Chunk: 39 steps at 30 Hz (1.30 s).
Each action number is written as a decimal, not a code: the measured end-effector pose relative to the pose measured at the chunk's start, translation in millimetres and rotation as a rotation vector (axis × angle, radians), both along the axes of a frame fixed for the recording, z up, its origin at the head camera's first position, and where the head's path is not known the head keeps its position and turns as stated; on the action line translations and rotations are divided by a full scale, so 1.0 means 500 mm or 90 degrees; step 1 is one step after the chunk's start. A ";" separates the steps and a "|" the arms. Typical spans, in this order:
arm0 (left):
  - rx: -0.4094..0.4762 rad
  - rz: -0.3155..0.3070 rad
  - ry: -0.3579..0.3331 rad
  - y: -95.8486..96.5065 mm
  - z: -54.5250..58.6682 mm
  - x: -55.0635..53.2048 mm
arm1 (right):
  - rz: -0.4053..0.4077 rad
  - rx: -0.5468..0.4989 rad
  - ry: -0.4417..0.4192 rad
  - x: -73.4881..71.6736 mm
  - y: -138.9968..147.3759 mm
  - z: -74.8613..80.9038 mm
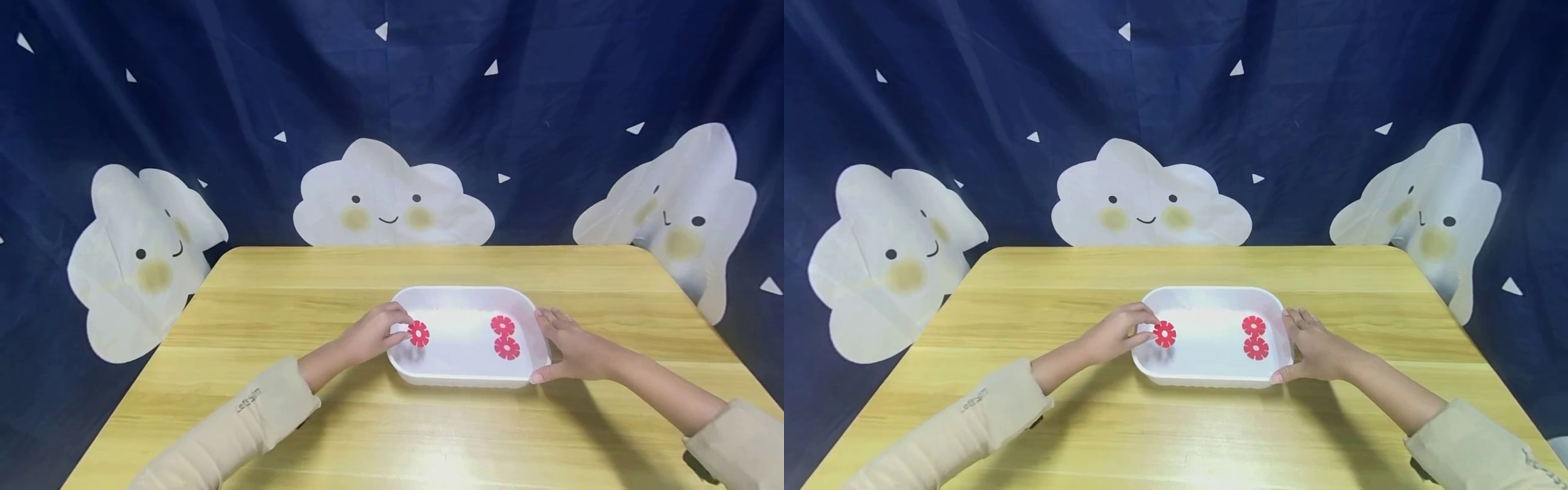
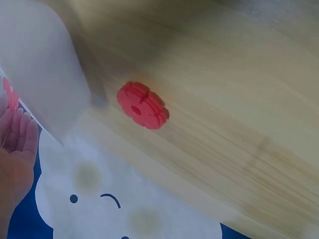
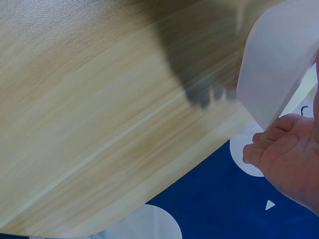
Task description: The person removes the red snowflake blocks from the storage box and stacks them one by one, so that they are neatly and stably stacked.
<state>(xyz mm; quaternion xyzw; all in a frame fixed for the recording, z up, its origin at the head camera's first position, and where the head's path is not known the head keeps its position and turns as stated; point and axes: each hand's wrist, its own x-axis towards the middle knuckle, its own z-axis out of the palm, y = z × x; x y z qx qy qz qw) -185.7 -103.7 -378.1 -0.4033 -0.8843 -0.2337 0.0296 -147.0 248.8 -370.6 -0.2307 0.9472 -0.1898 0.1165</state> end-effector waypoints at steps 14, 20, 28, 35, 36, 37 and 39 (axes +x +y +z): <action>0.110 0.071 -0.061 -0.053 0.001 0.012 | 0.003 0.001 0.002 -0.003 0.001 0.000; 0.149 0.095 -0.056 -0.077 -0.012 0.017 | 0.003 0.005 0.003 -0.002 0.001 0.001; 0.206 0.178 -0.019 -0.102 -0.027 0.036 | -0.002 0.003 -0.001 -0.001 0.000 0.000; 0.288 0.267 -0.054 -0.119 -0.064 0.047 | -0.002 0.004 0.000 0.001 -0.001 0.001; 0.301 0.278 -0.071 -0.121 -0.070 0.048 | -0.003 0.005 0.000 0.001 -0.001 0.001; 0.310 0.291 -0.085 -0.123 -0.078 0.050 | -0.003 0.006 0.000 0.001 -0.001 0.001; 0.314 0.316 -0.112 -0.128 -0.092 0.053 | -0.003 0.006 0.000 0.001 -0.002 0.002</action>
